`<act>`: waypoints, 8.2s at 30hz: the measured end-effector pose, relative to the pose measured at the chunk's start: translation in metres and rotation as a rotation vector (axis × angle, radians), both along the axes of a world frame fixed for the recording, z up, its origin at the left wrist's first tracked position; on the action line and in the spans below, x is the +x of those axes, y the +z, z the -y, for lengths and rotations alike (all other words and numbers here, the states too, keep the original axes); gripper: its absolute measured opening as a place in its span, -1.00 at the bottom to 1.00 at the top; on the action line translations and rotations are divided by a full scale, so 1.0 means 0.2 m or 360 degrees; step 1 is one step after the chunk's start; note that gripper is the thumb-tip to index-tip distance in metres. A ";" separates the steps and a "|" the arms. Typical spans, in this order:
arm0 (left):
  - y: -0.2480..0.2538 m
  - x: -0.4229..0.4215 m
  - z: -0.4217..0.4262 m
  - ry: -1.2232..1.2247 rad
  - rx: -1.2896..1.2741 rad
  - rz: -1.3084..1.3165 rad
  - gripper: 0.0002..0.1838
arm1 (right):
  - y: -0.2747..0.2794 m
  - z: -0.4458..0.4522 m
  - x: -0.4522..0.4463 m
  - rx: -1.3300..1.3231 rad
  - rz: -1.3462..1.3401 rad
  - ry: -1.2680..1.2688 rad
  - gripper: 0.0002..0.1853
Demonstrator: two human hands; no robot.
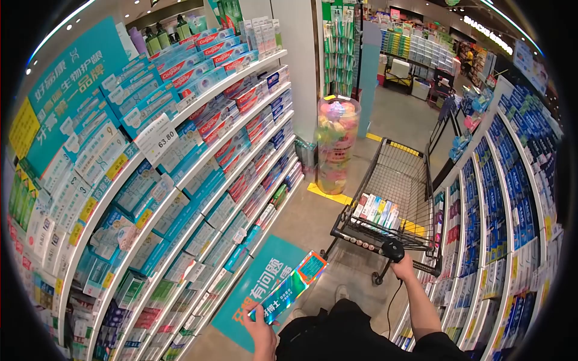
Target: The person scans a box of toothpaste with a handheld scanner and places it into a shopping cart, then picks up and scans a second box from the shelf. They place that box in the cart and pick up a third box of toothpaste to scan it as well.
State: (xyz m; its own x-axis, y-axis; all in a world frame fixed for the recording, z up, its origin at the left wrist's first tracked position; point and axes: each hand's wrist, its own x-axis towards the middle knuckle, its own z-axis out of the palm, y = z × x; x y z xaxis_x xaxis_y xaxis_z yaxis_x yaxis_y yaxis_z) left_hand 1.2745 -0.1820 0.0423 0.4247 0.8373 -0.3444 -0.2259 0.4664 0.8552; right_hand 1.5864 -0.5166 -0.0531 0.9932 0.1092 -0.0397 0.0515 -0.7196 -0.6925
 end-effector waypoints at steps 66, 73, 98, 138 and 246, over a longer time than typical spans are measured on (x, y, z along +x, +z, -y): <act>-0.16 -0.34 -0.37 0.0062 -0.0117 -0.0077 -0.81 | -0.13 -0.60 -0.22 -0.0279 0.0403 -0.0096 -0.74; -0.17 -0.39 -0.41 -0.0025 -0.0127 -0.0138 -0.77 | -0.16 -0.58 -0.25 -0.0248 0.0339 -0.0097 -0.73; -0.13 -0.42 -0.02 0.0049 0.0122 -0.0463 -0.75 | -0.02 -0.43 -0.37 -0.0211 0.0516 0.0225 -0.58; -0.06 -1.21 -0.27 0.0356 -0.0087 -0.0108 -0.75 | -0.15 -0.72 -0.83 -0.0470 0.0501 0.0099 -0.55; -0.03 -3.87 -1.08 0.0371 0.0052 -0.0154 -0.69 | -0.16 -1.75 -3.55 -0.0490 0.0525 0.0241 -0.59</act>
